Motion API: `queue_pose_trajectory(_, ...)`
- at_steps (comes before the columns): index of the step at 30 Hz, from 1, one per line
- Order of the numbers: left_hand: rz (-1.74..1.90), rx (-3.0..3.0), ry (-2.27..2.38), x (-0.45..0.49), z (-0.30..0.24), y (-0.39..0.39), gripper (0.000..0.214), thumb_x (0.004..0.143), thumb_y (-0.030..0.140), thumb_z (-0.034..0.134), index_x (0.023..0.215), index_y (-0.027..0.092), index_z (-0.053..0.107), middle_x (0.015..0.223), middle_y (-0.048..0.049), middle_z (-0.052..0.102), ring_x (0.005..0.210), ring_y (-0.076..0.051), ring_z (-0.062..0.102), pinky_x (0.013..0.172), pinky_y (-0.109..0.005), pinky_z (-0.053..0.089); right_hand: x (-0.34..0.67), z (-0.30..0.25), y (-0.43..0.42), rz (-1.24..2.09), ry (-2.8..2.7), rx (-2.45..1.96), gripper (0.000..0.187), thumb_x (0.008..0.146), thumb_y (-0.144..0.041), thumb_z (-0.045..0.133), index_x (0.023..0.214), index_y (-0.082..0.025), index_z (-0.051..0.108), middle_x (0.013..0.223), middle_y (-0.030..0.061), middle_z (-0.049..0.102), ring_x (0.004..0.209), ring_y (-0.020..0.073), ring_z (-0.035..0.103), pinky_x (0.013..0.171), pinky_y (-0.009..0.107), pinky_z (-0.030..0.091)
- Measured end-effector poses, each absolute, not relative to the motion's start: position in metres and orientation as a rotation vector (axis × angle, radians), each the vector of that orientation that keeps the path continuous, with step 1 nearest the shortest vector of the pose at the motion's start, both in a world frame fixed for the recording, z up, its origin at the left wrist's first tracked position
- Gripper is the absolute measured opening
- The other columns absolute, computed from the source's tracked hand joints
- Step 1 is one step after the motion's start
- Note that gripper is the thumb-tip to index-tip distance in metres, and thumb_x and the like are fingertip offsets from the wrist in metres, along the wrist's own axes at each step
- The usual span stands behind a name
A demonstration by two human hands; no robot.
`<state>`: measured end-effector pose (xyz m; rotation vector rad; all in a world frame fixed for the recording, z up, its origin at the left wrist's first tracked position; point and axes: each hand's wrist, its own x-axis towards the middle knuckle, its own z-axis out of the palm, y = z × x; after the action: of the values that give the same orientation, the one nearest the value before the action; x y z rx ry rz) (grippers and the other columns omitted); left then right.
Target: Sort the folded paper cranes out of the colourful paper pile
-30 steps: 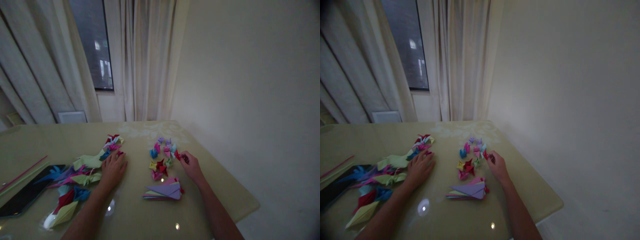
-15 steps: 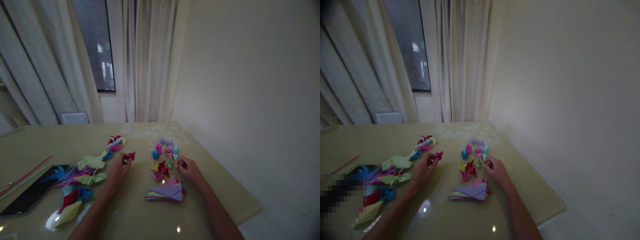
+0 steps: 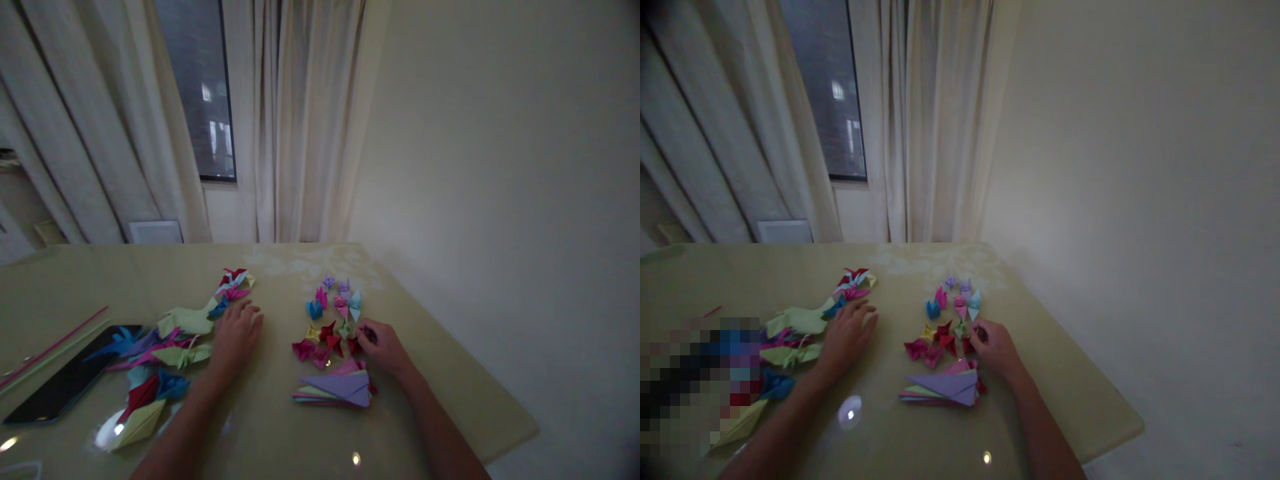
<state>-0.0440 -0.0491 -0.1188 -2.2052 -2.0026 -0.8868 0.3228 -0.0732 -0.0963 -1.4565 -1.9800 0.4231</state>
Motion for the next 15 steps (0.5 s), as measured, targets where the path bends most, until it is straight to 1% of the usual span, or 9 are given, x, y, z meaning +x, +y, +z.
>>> queue_pose_trajectory(2, -0.65, -1.935, -2.121, -0.064, -0.122, -0.045, 0.043, 0.1, 0.029, 0.044, 0.135, 0.015, 0.066, 0.154, -0.0224, 0.052, 0.138, -0.041, 0.049, 0.11, -0.06, 0.042, 0.321, -0.096, -0.074, 0.428, -1.984, -1.454, 0.024, 0.091, -0.036, 0.055, 0.076, -0.02, 0.065, 0.064, -0.0005, 0.061, 0.059, 0.0148, 0.053, 0.06, 0.026, 0.036)
queue_pose_trajectory(3, -0.56, -1.855, -2.151, -0.072, -0.124, -0.045, 0.046, 0.1, 0.028, 0.044, 0.14, 0.014, 0.062, 0.155, -0.0241, 0.05, 0.14, -0.043, 0.046, 0.111, -0.061, 0.04, 0.32, -0.095, -0.074, 0.43, -1.987, -1.453, 0.024, 0.091, -0.036, 0.055, 0.076, -0.02, 0.065, 0.064, -0.0004, 0.061, 0.059, 0.0148, 0.054, 0.06, 0.026, 0.036)
queue_pose_trajectory(4, -0.494, -1.813, -2.166, -0.078, -0.125, -0.045, 0.046, 0.101, 0.028, 0.043, 0.141, 0.013, 0.062, 0.153, -0.0254, 0.051, 0.14, -0.043, 0.046, 0.111, -0.062, 0.039, 0.32, -0.095, -0.074, 0.431, -1.99, -1.451, 0.025, 0.091, -0.036, 0.056, 0.076, -0.02, 0.065, 0.064, -0.0002, 0.062, 0.059, 0.0148, 0.054, 0.06, 0.026, 0.036)
queue_pose_trajectory(6, -0.431, -1.824, -2.153, -0.084, -0.127, -0.046, 0.042, 0.102, 0.027, 0.041, 0.133, 0.012, 0.066, 0.143, -0.0251, 0.059, 0.134, -0.042, 0.051, 0.109, -0.06, 0.039, 0.32, -0.095, -0.075, 0.423, -1.989, -1.447, 0.026, 0.092, -0.037, 0.056, 0.076, -0.02, 0.067, 0.065, 0.0001, 0.063, 0.059, 0.0149, 0.054, 0.06, 0.026, 0.037)
queue_pose_trajectory(10, -0.468, -2.002, -2.064, -0.08, -0.121, -0.046, 0.037, 0.101, 0.019, 0.038, 0.114, 0.017, 0.072, 0.123, -0.019, 0.069, 0.116, -0.036, 0.062, 0.102, -0.053, 0.045, 0.322, -0.096, -0.074, 0.413, -1.959, -1.43, 0.026, 0.093, -0.038, 0.057, 0.078, -0.02, 0.068, 0.065, -0.0001, 0.064, 0.059, 0.0148, 0.054, 0.06, 0.025, 0.037)
queue_pose_trajectory(12, -0.57, -2.102, -2.041, -0.072, -0.117, -0.045, 0.033, 0.099, 0.018, 0.039, 0.108, 0.018, 0.071, 0.115, -0.016, 0.071, 0.11, -0.034, 0.065, 0.098, -0.048, 0.048, 0.323, -0.097, -0.074, 0.41, -1.944, -1.425, 0.026, 0.093, -0.038, 0.058, 0.078, -0.02, 0.068, 0.064, -0.0004, 0.063, 0.058, 0.0146, 0.054, 0.059, 0.025, 0.037)
queue_pose_trajectory(15, -0.871, -2.35, -1.95, -0.053, -0.116, -0.048, 0.027, 0.099, 0.022, 0.042, 0.102, 0.02, 0.069, 0.106, -0.0114, 0.073, 0.102, -0.028, 0.068, 0.093, -0.041, 0.053, 0.322, -0.098, -0.073, 0.397, -1.946, -1.427, 0.027, 0.093, -0.039, 0.057, 0.077, -0.02, 0.067, 0.064, -0.0002, 0.063, 0.058, 0.0147, 0.054, 0.059, 0.025, 0.037)
